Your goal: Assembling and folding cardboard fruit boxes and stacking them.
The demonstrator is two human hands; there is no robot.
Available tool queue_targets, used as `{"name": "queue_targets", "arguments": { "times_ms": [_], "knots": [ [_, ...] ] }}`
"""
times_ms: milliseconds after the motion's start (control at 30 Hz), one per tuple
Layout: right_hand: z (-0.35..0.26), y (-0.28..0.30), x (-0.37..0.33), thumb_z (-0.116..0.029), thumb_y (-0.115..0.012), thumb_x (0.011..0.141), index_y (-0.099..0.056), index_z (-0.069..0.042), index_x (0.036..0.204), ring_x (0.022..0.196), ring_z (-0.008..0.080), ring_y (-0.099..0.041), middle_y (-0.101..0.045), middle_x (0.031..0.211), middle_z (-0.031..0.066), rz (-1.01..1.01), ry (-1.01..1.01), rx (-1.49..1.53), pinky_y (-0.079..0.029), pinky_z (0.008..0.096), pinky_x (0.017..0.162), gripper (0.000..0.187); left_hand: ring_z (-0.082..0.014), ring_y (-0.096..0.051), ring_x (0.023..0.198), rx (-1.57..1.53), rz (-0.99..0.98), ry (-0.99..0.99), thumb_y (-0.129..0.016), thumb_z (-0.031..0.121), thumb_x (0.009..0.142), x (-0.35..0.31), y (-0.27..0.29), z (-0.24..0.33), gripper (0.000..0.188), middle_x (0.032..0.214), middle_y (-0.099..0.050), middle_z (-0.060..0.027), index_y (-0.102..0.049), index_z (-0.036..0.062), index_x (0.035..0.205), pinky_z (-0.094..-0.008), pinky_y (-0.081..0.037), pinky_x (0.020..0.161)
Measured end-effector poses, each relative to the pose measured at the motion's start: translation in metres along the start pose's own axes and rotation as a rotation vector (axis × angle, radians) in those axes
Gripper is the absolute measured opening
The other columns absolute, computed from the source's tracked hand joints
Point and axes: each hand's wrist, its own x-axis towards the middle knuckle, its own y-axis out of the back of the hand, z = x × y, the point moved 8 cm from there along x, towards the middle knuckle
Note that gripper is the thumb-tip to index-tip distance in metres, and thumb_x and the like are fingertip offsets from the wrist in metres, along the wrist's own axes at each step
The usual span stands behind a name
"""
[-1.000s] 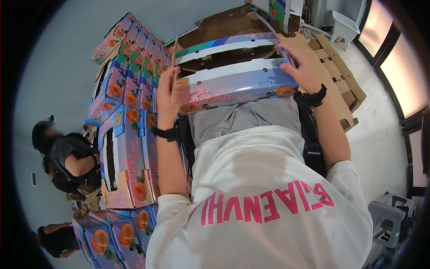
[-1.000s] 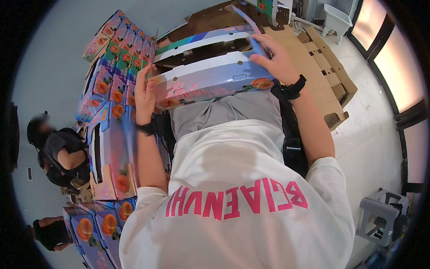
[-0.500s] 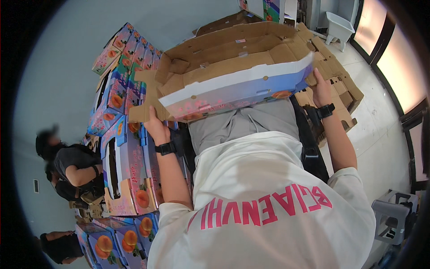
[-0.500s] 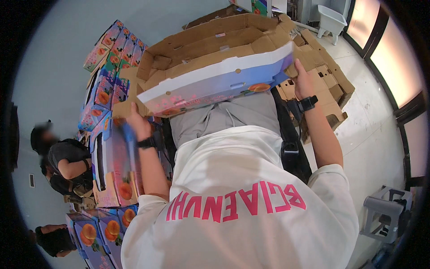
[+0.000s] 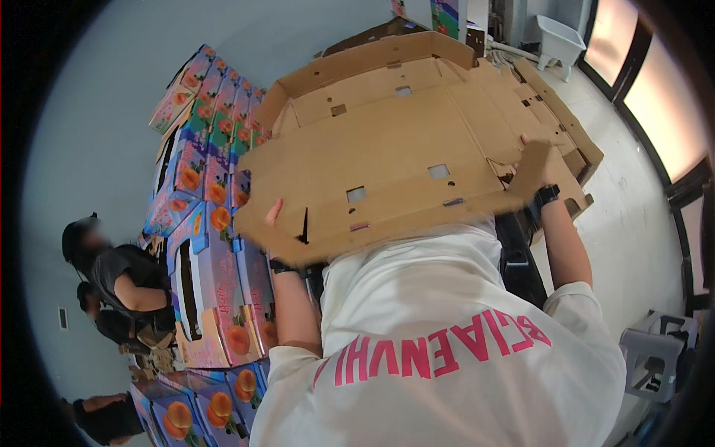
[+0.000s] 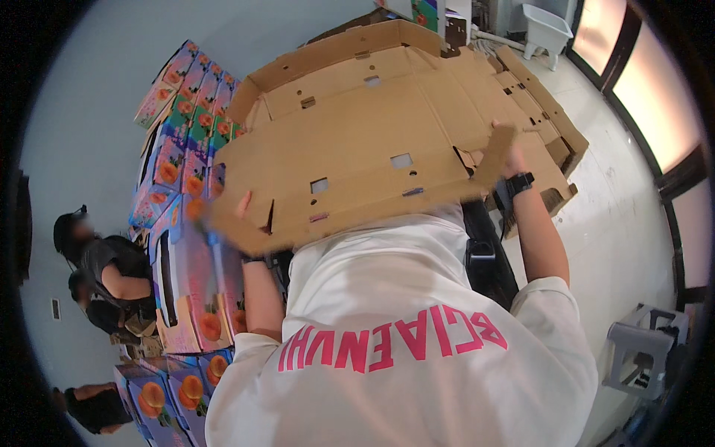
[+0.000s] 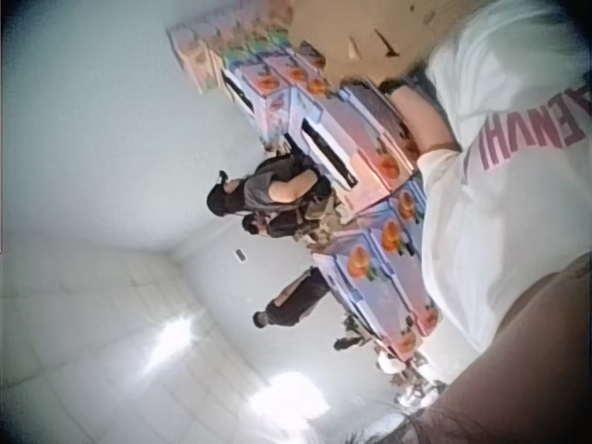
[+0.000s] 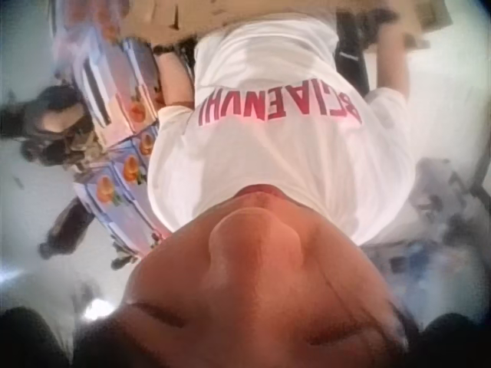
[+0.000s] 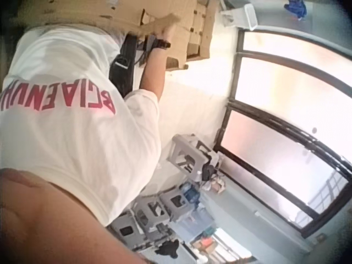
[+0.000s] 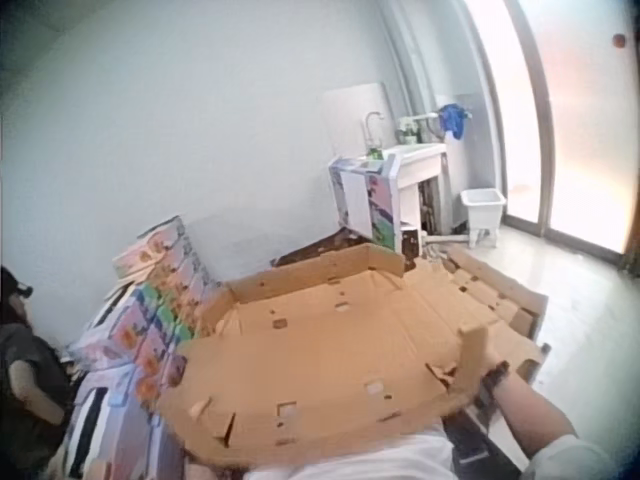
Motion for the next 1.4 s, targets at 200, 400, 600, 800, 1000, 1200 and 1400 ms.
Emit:
{"name": "queue_targets", "arguments": {
  "times_ms": [200,400,600,800,1000,1200,1400],
  "knots": [
    [-0.045,-0.038,-0.01,-0.024,-0.064,0.111,-0.065,-0.004,0.137,0.107,0.0205,-0.077,-0.077,0.128,0.0076,-0.037,0.056,0.33,-0.065,0.0313,0.092,0.033,-0.0317,-0.071,0.126,0.067,-0.212,-0.335,-0.058,0.035,0.111,-0.003,-0.079,0.056,0.051,0.14,-0.071,-0.0153,-0.057,0.0043,0.151,-0.0476,-0.057,0.111],
    [-0.101,-0.029,0.013,-0.023,-0.064,0.111,-0.068,0.004,0.125,0.115,0.0275,-0.074,-0.073,0.129,0.0198,-0.407,0.181,0.497,-0.065,0.0349,0.1,0.031,-0.0284,-0.045,0.155,-0.445,-0.819,-0.015,-0.048,0.046,0.114,0.017,-0.212,0.06,0.07,0.166,-0.047,-0.0196,-0.033,0.0023,0.167,-0.0505,-0.038,0.129],
    [-0.138,0.102,0.001,-0.026,-0.056,0.114,-0.058,0.008,0.136,0.12,0.0335,-0.071,-0.068,0.131,0.0225,0.075,0.5,0.436,-0.065,0.0391,0.102,0.041,-0.0398,-0.025,0.165,-0.345,-0.637,0.029,-0.028,0.045,0.118,0.027,-0.254,0.029,0.071,0.177,-0.03,-0.0199,-0.015,0.0014,0.172,-0.0577,-0.023,0.134],
    [-0.063,0.268,0.004,-0.037,-0.051,0.116,-0.054,0.0,0.145,0.115,0.0386,-0.073,-0.069,0.134,0.0233,0.49,0.449,0.399,-0.067,0.0434,0.096,0.047,-0.0333,-0.045,0.153,-0.179,-0.278,-0.087,-0.036,0.035,0.116,0.044,-0.212,0.01,0.061,0.171,-0.043,-0.0169,-0.034,0.0018,0.167,-0.0494,-0.04,0.122],
    [0.018,0.322,0.005,-0.029,-0.061,0.113,-0.05,-0.003,0.148,0.106,0.0436,-0.075,-0.069,0.128,0.0216,0.849,0.382,0.344,-0.072,0.0488,0.082,0.044,-0.0241,-0.063,0.113,-0.21,-0.294,0.013,-0.054,0.021,0.11,0.064,-0.176,-0.012,0.044,0.143,-0.067,-0.0096,-0.059,0.0017,0.149,-0.0414,-0.05,0.101],
    [0.035,0.266,0.015,-0.033,-0.058,0.114,-0.044,0.0,0.154,0.119,0.0444,-0.071,-0.064,0.136,0.0256,0.701,0.304,0.304,-0.071,0.0484,0.09,0.053,-0.0245,-0.062,0.101,-0.254,-0.279,0.082,-0.054,0.019,0.109,0.077,-0.162,-0.035,0.035,0.12,-0.068,-0.0088,-0.064,0.0023,0.138,-0.041,-0.052,0.094],
    [0.074,0.228,0.039,-0.047,-0.053,0.114,-0.03,0.003,0.161,0.133,0.0445,-0.063,-0.047,0.157,0.0268,0.605,0.224,0.229,-0.064,0.0492,0.106,0.073,-0.0241,-0.062,0.1,-0.25,-0.305,0.079,-0.055,0.018,0.109,0.082,-0.161,-0.035,0.031,0.113,-0.067,-0.0093,-0.066,0.0019,0.132,-0.0406,-0.051,0.093]
  ]
}}
